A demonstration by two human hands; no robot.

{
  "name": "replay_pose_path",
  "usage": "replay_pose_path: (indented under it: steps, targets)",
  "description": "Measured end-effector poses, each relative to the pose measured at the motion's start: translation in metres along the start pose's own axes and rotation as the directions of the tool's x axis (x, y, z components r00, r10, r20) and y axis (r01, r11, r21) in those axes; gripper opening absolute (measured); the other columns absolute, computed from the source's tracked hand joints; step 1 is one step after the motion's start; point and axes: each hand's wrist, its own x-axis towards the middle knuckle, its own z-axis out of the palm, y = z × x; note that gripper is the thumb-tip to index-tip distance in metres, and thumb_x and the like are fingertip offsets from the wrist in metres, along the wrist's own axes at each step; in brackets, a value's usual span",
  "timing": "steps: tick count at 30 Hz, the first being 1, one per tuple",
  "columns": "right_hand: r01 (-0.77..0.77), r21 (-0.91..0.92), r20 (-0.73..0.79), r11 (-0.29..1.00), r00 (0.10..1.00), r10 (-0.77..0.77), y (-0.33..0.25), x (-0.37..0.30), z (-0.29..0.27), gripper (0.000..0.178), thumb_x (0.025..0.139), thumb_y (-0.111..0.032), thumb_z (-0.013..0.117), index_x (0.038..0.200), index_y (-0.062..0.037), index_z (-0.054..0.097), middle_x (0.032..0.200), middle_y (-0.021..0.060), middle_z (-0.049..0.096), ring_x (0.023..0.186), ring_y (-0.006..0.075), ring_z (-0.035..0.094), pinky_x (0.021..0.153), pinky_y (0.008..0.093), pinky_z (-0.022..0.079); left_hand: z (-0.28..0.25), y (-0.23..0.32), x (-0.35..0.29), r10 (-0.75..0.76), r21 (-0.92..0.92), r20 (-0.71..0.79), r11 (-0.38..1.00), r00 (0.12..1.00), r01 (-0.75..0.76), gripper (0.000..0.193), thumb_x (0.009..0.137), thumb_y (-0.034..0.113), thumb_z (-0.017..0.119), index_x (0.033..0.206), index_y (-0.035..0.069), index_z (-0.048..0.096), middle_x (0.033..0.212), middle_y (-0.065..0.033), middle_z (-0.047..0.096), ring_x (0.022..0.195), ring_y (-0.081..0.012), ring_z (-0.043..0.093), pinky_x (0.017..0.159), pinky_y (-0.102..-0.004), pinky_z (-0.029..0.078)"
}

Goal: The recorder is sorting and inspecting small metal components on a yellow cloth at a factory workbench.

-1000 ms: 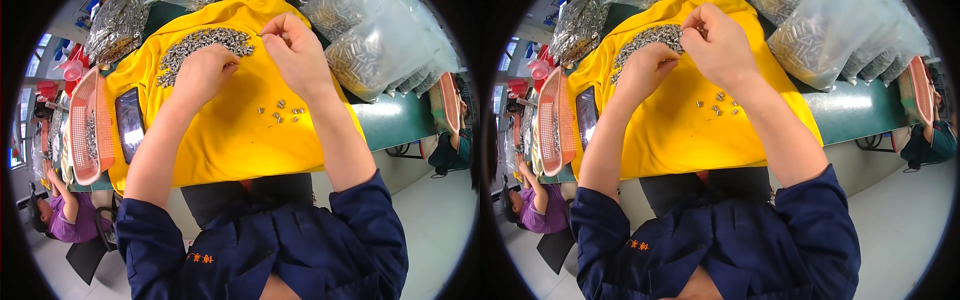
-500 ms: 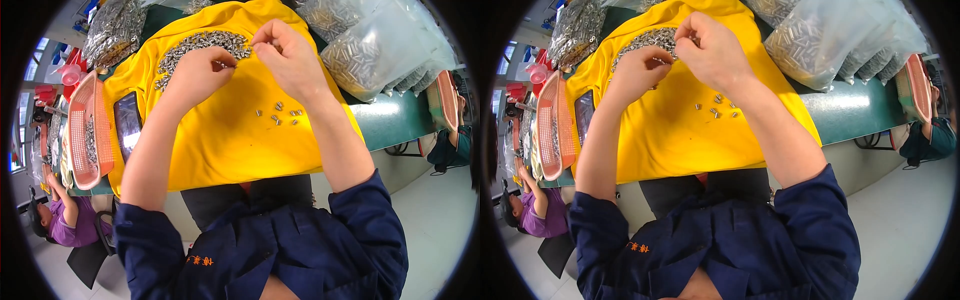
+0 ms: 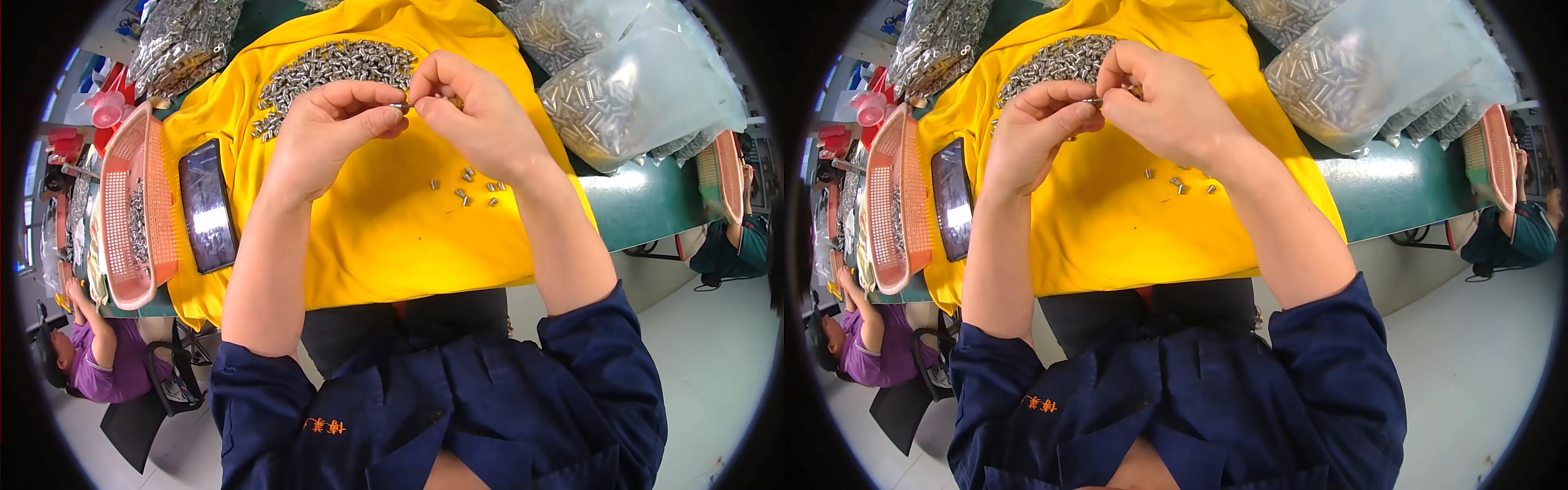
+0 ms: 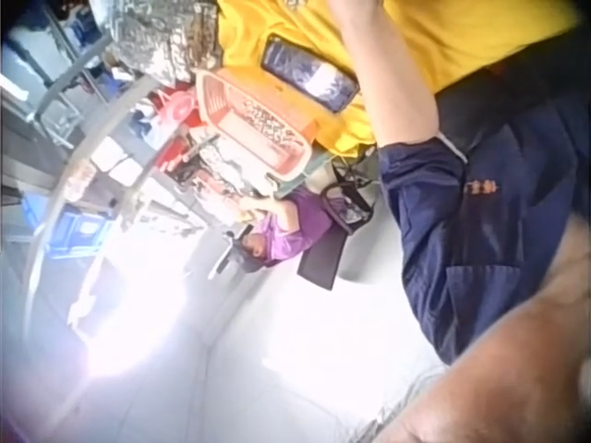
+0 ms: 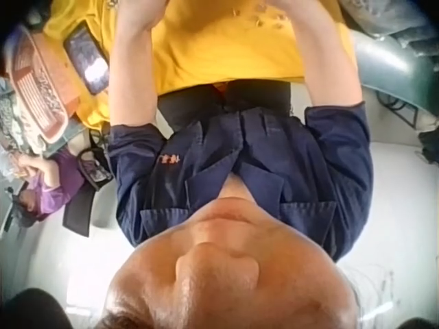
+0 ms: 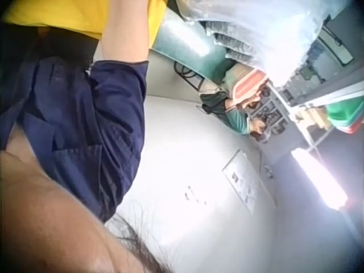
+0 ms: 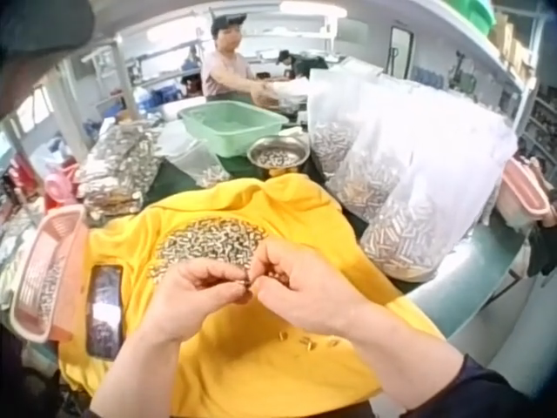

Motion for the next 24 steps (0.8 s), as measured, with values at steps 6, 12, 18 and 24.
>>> replay_pose_path:
  steps: [6,12,18,24]
  targets:
    - [0.103,-0.236,-0.106,0.966,0.986,-0.131,-0.001,-0.002,0.009,0.009,0.071,-0.010,0.048,0.075,-0.0026,0.047,0.060,0.0100,0.052,0.054,0.0197,0.050,0.051,0.0296,0.039,0.004,0.003,-0.001,0.034,0.187,-0.030,0.982,0.999,-0.028,0.014,0.075,0.000,0.058,0.089,-0.002,0.060,0.081,-0.0069,0.062,0.073,-0.0124,0.059,0.068,-0.0217,0.047]
    - [0.104,-0.429,-0.143,0.897,0.973,-0.181,0.006,0.000,0.015,0.009,0.071,-0.011,0.048,0.073,-0.0024,0.045,0.065,0.0168,0.053,0.061,0.0339,0.051,0.055,0.0387,0.041,0.012,0.000,0.000,0.114,0.481,-0.079,0.874,0.990,-0.063,0.013,0.074,0.004,0.059,0.086,-0.001,0.061,0.076,-0.0054,0.063,0.070,-0.0099,0.059,0.065,-0.0210,0.047]
    - [0.018,-0.279,-0.223,0.960,0.971,-0.083,0.006,0.002,0.008,0.010,0.072,-0.010,0.049,0.076,-0.0016,0.047,0.062,0.0120,0.053,0.054,0.0230,0.051,0.052,0.0321,0.040,-0.001,-0.005,0.005,0.106,0.574,-0.201,0.819,0.974,0.030,0.016,0.077,0.005,0.055,0.092,0.001,0.060,0.077,-0.0049,0.063,0.072,-0.0102,0.060,0.065,-0.0221,0.047]
    - [0.036,-0.006,-0.178,0.999,0.983,-0.037,0.002,0.001,0.008,0.007,0.073,-0.009,0.048,0.077,-0.0027,0.048,0.065,0.0034,0.050,0.056,0.0094,0.044,0.051,0.0244,0.037,0.002,-0.005,0.001,0.011,0.013,-0.040,1.000,0.999,-0.010,0.020,0.081,0.003,0.054,0.100,0.000,0.056,0.089,-0.0069,0.060,0.078,-0.0126,0.058,0.072,-0.0222,0.046]
